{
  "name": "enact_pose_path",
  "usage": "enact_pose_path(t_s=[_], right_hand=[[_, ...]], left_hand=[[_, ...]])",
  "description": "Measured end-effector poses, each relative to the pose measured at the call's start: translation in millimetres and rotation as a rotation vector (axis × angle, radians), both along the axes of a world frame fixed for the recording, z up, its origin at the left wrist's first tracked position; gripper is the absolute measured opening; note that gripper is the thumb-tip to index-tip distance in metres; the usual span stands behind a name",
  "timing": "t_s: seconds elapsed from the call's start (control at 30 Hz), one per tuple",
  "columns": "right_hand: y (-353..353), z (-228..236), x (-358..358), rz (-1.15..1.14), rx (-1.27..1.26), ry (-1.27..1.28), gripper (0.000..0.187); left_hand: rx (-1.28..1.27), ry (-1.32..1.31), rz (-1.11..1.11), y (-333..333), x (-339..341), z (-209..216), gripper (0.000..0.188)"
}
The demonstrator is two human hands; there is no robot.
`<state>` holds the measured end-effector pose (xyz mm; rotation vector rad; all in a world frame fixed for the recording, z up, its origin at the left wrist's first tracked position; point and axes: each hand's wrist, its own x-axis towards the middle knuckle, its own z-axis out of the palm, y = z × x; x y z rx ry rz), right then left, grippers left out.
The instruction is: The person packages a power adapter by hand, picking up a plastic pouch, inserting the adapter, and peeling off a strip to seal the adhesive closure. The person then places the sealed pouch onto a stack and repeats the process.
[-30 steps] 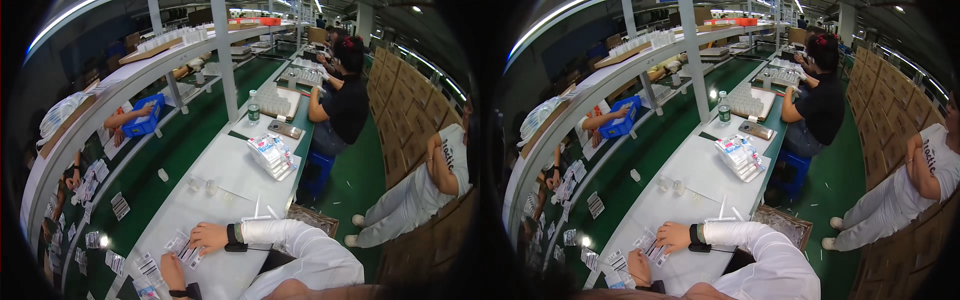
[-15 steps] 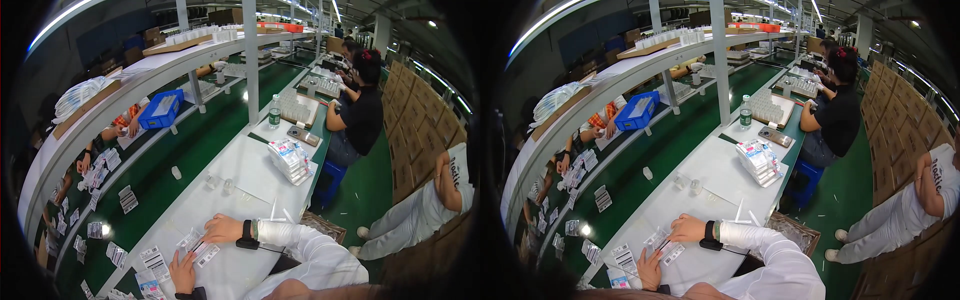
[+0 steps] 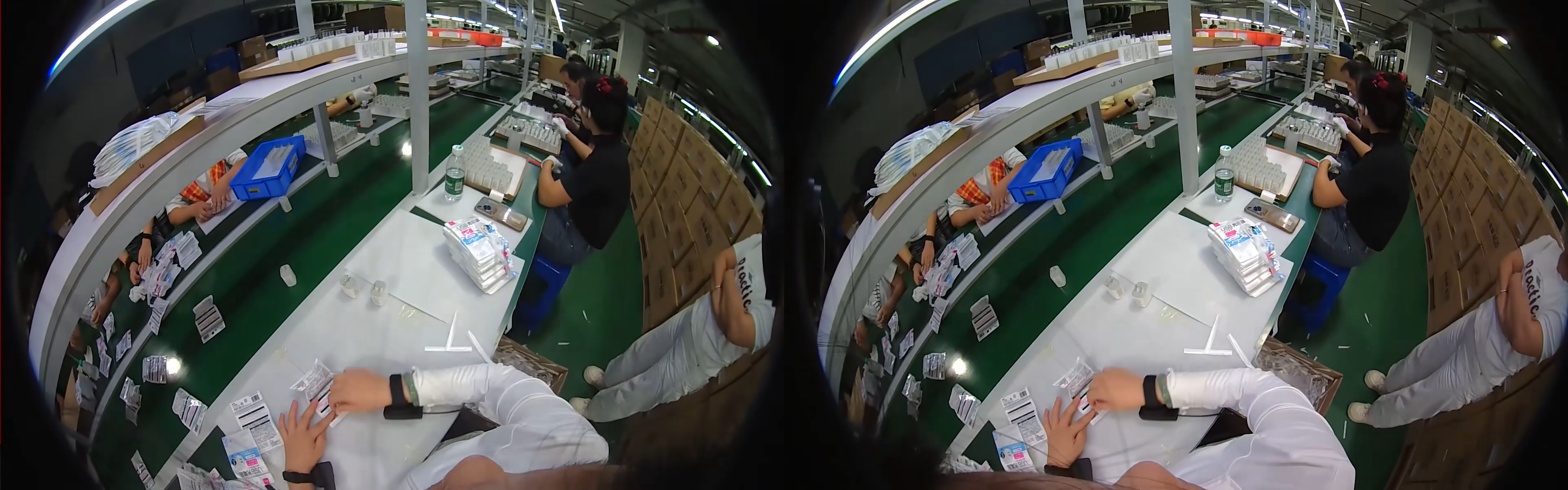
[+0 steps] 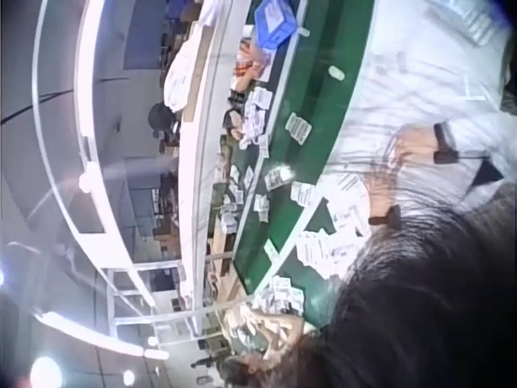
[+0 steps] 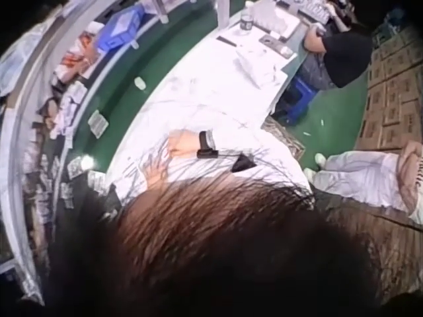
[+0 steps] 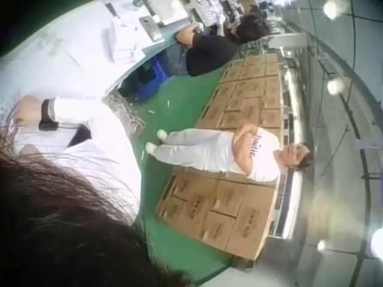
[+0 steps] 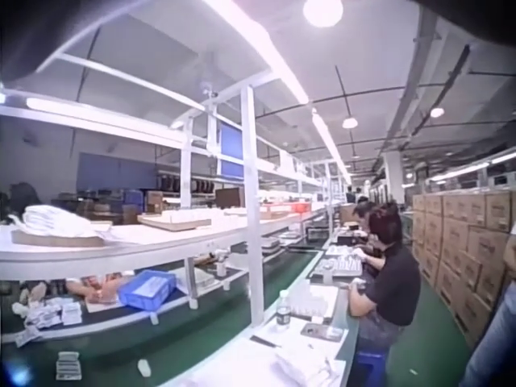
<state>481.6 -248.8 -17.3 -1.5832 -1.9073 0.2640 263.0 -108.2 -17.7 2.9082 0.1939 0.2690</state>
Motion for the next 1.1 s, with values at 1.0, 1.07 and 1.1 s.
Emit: enact_pose_path(t_s=[1.0, 1.07, 1.1], right_hand=[[-3.5, -22.6, -40.1, -0.203, -0.051, -0.039, 0.021], [-15.9, -18.4, -31.6, -0.205, -0.075, 0.024, 0.02], [-27.3, -9.6, -20.8, -0.212, -0.102, 0.083, 0.02]], left_hand=[[-0.121, -0.021, 0.046, 0.3, 2.8, -5.6, 0.033], [-0.12, -0.022, 0.048, -0.4, -0.2, -2.3, 0.034], [-0.123, -0.023, 0.046, -0.7, 2.1, -1.8, 0.034]])
